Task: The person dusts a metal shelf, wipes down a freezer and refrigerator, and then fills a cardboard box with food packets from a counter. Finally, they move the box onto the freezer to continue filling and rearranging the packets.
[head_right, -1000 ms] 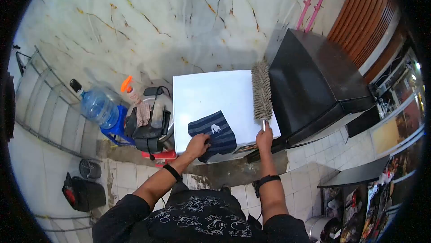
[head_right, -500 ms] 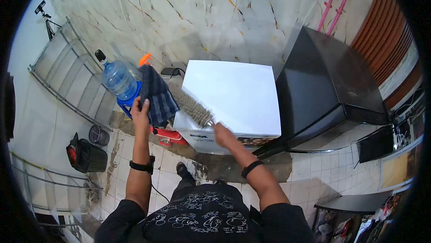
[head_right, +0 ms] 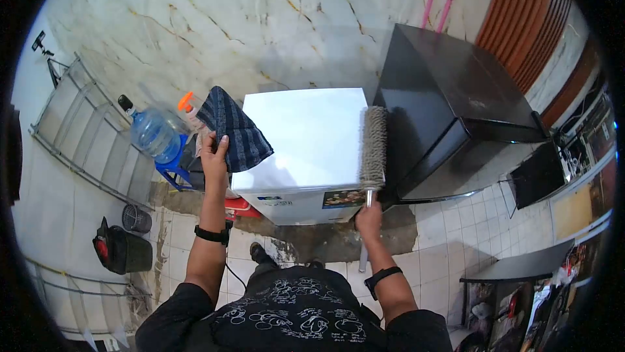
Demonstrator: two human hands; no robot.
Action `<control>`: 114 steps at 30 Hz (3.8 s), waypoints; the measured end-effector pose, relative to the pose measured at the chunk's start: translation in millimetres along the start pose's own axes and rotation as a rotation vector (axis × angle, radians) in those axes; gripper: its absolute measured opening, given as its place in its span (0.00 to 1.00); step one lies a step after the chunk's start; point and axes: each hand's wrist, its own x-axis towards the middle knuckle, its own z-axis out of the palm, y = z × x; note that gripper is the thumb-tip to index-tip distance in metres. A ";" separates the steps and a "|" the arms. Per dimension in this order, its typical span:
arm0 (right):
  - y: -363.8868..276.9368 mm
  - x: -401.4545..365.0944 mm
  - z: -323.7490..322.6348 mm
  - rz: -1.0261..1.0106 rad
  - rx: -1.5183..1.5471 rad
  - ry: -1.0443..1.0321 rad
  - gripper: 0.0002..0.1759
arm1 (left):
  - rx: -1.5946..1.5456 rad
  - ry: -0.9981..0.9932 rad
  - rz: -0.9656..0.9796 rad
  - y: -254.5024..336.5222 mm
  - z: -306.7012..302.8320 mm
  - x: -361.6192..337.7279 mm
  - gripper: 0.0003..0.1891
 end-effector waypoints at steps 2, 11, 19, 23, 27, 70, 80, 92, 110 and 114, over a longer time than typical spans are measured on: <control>-13.7 -28.9 15.3 -0.186 0.028 -0.212 0.26 | -0.004 -0.014 -0.011 -3.1 12.1 -0.5 0.08; -62.0 -77.1 6.8 -0.605 -0.023 -0.771 0.25 | 0.108 -0.136 0.134 5.3 32.4 11.5 0.12; -42.0 -63.9 -155.1 -0.269 0.176 0.282 0.21 | 0.370 -0.131 0.269 -24.4 1.3 20.2 0.13; -74.9 -44.6 -250.9 -0.458 -0.011 0.648 0.21 | 0.456 -0.275 0.157 -78.7 21.5 -14.1 0.13; -82.8 -22.8 -305.9 -0.467 -0.276 0.714 0.23 | 0.474 -0.350 0.211 -87.6 57.4 -43.9 0.13; 13.3 308.5 -468.7 -0.413 -0.659 0.408 0.14 | 0.486 0.016 0.136 -68.6 293.3 -147.4 0.11; 36.5 252.2 -497.8 -0.794 -0.183 0.404 0.19 | 0.446 -0.022 0.074 -83.2 294.1 -139.3 0.11; 113.8 183.0 -558.1 -0.324 -0.601 0.468 0.23 | 0.293 -0.097 0.066 -104.1 317.0 -120.7 0.11; -20.6 5.5 -467.2 -0.218 -0.702 0.528 0.18 | 0.151 -0.324 0.111 -62.5 243.8 -75.6 0.11; -65.4 -9.2 -426.7 -0.579 -0.257 0.192 0.22 | 0.117 -0.364 0.109 -49.7 211.3 -76.5 0.11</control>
